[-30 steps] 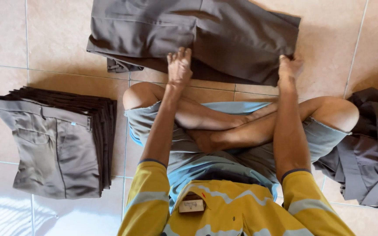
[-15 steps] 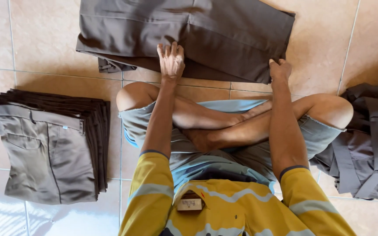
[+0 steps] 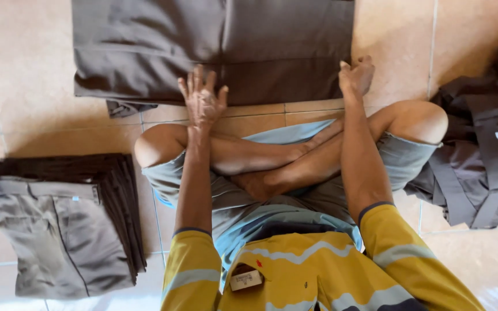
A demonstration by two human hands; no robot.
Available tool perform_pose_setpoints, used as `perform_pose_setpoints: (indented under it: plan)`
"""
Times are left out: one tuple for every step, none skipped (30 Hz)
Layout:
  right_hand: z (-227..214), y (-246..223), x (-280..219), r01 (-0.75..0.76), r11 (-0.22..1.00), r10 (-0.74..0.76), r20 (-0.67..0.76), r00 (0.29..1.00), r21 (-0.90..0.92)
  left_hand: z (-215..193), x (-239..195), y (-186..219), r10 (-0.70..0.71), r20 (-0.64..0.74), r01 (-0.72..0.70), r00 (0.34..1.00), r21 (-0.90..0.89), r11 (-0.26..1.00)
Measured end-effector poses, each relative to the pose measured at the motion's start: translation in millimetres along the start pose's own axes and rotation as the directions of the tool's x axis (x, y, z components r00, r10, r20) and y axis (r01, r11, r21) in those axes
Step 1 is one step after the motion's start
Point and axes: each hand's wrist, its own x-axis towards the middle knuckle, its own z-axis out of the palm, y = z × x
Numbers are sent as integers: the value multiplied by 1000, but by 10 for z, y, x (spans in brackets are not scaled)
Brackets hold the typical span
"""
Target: The person sits cross-legged on a tiled floor and folds brown trousers by hand. They smooth the fabric, fold the legs, and stack the finished trousers onto a growing pile to the left.
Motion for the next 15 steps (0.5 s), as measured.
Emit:
perform_pose_setpoints:
  plan:
    - [-5,11,3,-37,999,36,63,997,6,95,28,-89,-55,-17,55,998,35,998]
    - [7,-10,17,-65,998,63,131,989,10,182,44,-187,-118,-40,120,992,72,990]
    - [-5,7,28,-71,997,70,123,990,8,137,68,-190,-111,-38,113,993,66,991]
    - [9,-15,42,-50,999,48,191,980,3,75,86,-214,-274,186,272,944,37,962]
    - [22,-42,51,-27,1000,26,258,966,0,8,103,-245,-405,402,424,821,45,904]
    - [-70,-150,16,-20,1000,19,260,965,1,-5,123,-243,-411,398,430,820,45,902]
    - [-162,-257,-21,-50,997,30,323,946,55,-19,143,-244,-450,411,459,793,83,885]
    - [-234,-352,-99,-89,990,41,389,920,106,-48,138,-265,-488,425,484,763,126,866]
    - [-192,-367,-117,-86,990,37,395,918,107,-89,130,-267,-494,422,488,760,132,863]
    - [-168,-372,-115,-6,968,-95,391,915,250,-113,146,-251,-536,412,529,737,144,837]
    - [-145,-374,-108,70,919,-224,368,902,388,-134,164,-231,-577,401,568,711,156,808]
    - [-76,-338,4,68,919,-222,368,903,388,-56,114,-247,-576,402,566,712,157,809]
    - [-9,-302,119,165,909,-245,168,955,383,24,67,-261,-569,319,538,758,189,822]
    - [62,-269,229,260,897,-264,-38,964,358,98,23,-283,-554,235,510,799,224,831]
    - [-29,-328,216,257,897,-261,-39,965,359,42,29,-165,-551,236,507,800,225,832]
